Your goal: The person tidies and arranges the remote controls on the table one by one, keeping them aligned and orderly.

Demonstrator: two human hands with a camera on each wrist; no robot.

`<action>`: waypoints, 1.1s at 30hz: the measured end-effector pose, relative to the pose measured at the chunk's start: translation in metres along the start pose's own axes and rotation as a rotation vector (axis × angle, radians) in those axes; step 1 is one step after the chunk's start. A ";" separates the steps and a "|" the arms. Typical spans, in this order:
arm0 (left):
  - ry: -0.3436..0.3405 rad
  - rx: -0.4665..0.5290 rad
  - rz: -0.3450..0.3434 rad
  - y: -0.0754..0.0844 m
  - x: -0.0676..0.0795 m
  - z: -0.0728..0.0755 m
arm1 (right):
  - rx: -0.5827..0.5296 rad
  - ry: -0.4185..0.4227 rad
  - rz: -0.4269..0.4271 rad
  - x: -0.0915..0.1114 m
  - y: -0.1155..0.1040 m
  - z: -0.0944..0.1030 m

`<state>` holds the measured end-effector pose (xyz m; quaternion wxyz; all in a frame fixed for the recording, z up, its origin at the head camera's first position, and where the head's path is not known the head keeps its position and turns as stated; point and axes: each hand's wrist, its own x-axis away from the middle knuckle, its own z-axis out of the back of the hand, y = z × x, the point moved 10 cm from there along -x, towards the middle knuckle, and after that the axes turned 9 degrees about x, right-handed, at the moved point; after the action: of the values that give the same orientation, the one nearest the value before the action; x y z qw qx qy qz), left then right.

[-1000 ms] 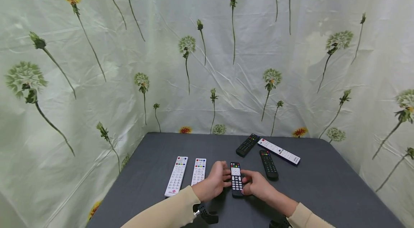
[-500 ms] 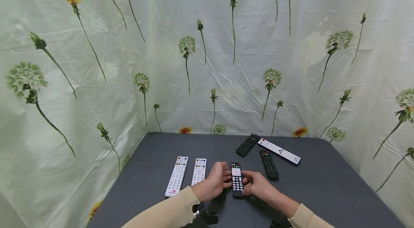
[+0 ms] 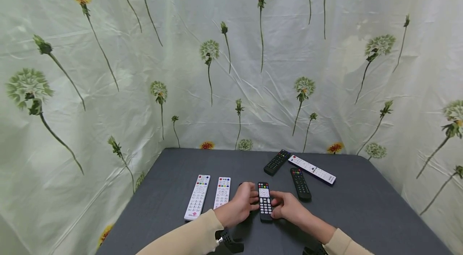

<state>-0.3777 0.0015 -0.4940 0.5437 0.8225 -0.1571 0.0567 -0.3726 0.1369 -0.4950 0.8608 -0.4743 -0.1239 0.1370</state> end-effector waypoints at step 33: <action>-0.003 0.068 -0.157 0.033 -0.007 -0.038 | 0.075 0.237 -0.061 0.012 -0.014 0.065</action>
<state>-0.3916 0.0260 -0.4515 0.5179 0.8504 -0.0906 0.0180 -0.3824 0.1847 -0.4486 0.8902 -0.4507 -0.0305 0.0582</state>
